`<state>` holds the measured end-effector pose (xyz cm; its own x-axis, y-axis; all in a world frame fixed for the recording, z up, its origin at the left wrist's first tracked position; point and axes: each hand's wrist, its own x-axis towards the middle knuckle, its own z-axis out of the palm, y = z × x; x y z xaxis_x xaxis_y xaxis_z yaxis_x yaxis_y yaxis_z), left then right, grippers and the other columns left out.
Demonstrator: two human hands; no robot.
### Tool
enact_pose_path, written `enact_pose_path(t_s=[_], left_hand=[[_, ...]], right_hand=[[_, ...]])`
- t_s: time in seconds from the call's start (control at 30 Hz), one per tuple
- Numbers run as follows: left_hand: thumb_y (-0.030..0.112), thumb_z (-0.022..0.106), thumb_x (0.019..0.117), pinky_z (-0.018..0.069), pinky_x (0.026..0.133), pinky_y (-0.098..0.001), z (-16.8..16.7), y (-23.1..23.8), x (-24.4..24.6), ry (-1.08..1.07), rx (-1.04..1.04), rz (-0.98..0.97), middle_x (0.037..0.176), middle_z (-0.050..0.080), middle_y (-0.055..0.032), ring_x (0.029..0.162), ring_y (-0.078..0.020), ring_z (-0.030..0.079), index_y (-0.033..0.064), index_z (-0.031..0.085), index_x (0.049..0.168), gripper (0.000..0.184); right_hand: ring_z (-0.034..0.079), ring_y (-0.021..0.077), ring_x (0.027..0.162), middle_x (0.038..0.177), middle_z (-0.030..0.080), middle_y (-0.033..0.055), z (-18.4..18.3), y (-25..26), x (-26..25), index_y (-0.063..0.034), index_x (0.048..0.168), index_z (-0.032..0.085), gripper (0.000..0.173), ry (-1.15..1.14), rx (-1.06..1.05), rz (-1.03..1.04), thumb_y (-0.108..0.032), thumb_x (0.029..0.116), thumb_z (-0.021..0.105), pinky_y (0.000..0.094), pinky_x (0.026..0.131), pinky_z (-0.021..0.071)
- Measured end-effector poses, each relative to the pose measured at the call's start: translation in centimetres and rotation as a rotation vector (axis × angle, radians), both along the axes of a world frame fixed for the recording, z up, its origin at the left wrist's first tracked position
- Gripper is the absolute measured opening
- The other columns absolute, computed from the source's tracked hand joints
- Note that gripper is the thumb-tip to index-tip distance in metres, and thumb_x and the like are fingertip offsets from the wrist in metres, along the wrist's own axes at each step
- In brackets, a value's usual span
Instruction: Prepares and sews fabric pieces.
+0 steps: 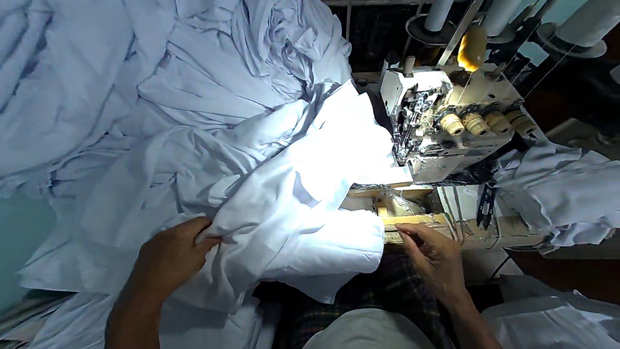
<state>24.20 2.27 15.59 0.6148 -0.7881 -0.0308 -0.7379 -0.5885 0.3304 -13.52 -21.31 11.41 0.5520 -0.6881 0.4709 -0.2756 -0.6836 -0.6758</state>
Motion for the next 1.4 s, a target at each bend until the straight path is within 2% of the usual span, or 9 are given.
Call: enact_pose_path(t_s=[0.13,0.23,0.33,0.47,0.63,0.8,1.0,1.17,1.4], left_hand=[[0.006,0.058,0.0998,0.0409,0.082,-0.0825,5.5,-2.3,5.3,-0.262,-0.203,0.077,0.111,0.061,-0.0436,0.099,-0.0658,0.06,-0.0123,0.058,0.125,0.031],[0.032,0.034,0.1111,0.0417,0.104,-0.0621,9.8,-7.7,9.5,-0.383,-0.452,0.245,0.131,0.058,-0.0336,0.123,-0.0469,0.057,-0.0061,0.051,0.138,0.05],[0.027,0.039,0.1076,0.0427,0.095,-0.0676,11.0,-13.6,11.7,-0.496,-0.576,0.197,0.116,0.063,-0.0362,0.112,-0.0513,0.061,-0.0103,0.061,0.119,0.045],[0.003,0.056,0.1001,0.033,0.095,-0.0847,7.0,-18.5,6.9,-0.235,-0.154,0.011,0.132,0.049,-0.0471,0.122,-0.0687,0.047,-0.0188,0.052,0.129,0.036],[-0.001,0.059,0.0971,0.0292,0.1,-0.0832,4.2,-18.4,5.1,-0.208,0.075,-0.066,0.146,0.04,-0.0432,0.131,-0.0663,0.04,-0.0175,0.047,0.137,0.045],[0.002,0.051,0.1016,0.0467,0.085,-0.0712,7.2,-13.6,-5.0,-0.219,-0.226,-0.31,0.112,0.066,-0.0343,0.101,-0.0546,0.064,-0.0103,0.066,0.117,0.025],[0.004,0.07,0.0871,0.0548,0.055,-0.0415,0.2,-12.4,-17.3,0.001,-0.391,-0.524,0.083,0.066,-0.0124,0.064,-0.0243,0.065,-0.001,0.073,0.096,0.01],[0.016,0.078,0.0828,0.0505,0.05,-0.0404,-2.2,-14.4,-21.0,-0.102,-0.344,-0.482,0.086,0.06,-0.0131,0.064,-0.0277,0.063,-0.0006,0.072,0.098,0.023],[0.001,0.071,0.0818,0.0476,0.048,-0.0393,-2.6,-14.5,-21.5,-0.166,-0.384,-0.448,0.071,0.057,-0.012,0.06,-0.0283,0.062,-0.0005,0.069,0.079,0.004]], right_hand=[[0.066,0.0015,0.074,0.089,0.074,0.0086,-0.1,0.8,-0.6,0.0016,0.105,0.075,0.022,-0.016,0.017,0.033,-0.01,0.0969,0.059,0.0137,0.072,0.0537],[0.063,-0.0018,0.072,0.087,0.073,0.0082,0.1,1.1,-1.0,0.0031,0.105,0.075,0.022,-0.037,0.002,0.014,-0.01,0.0975,0.058,0.0109,0.072,0.0516],[0.063,-0.0019,0.072,0.086,0.073,0.0077,0.4,1.8,-1.0,0.0026,0.105,0.075,0.023,-0.061,0.0,-0.012,-0.012,0.0976,0.059,0.0113,0.071,0.052],[0.066,0.0015,0.076,0.087,0.074,0.0089,0.3,3.0,-1.6,0.0023,0.104,0.075,0.022,-0.03,0.007,-0.042,-0.011,0.0969,0.059,0.0132,0.074,0.0533],[0.068,0.0059,0.075,0.087,0.074,0.0098,-0.7,3.4,-2.1,0.0012,0.103,0.076,0.021,0.04,0.008,-0.059,-0.01,0.0962,0.06,0.0165,0.073,0.0546],[0.069,0.0208,0.082,0.096,0.071,0.0123,-0.6,2.9,-0.4,-0.0056,0.102,0.078,0.019,0.175,0.002,-0.131,-0.009,0.0918,0.062,0.0345,0.073,0.058],[0.068,0.0185,0.08,0.095,0.071,0.0087,-0.2,1.6,0.1,-0.0073,0.102,0.077,0.02,0.158,-0.024,-0.138,-0.009,0.092,0.06,0.035,0.07,0.0568],[0.069,0.0167,0.081,0.091,0.072,0.0094,-0.1,1.8,-1.5,-0.0047,0.102,0.077,0.021,0.125,-0.008,-0.154,-0.008,0.0908,0.06,0.0317,0.074,0.0576],[0.069,0.0147,0.081,0.092,0.073,0.0083,-0.3,2.5,-1.7,-0.0052,0.101,0.078,0.021,0.088,0.009,-0.153,-0.009,0.0915,0.059,0.0294,0.075,0.0579]])
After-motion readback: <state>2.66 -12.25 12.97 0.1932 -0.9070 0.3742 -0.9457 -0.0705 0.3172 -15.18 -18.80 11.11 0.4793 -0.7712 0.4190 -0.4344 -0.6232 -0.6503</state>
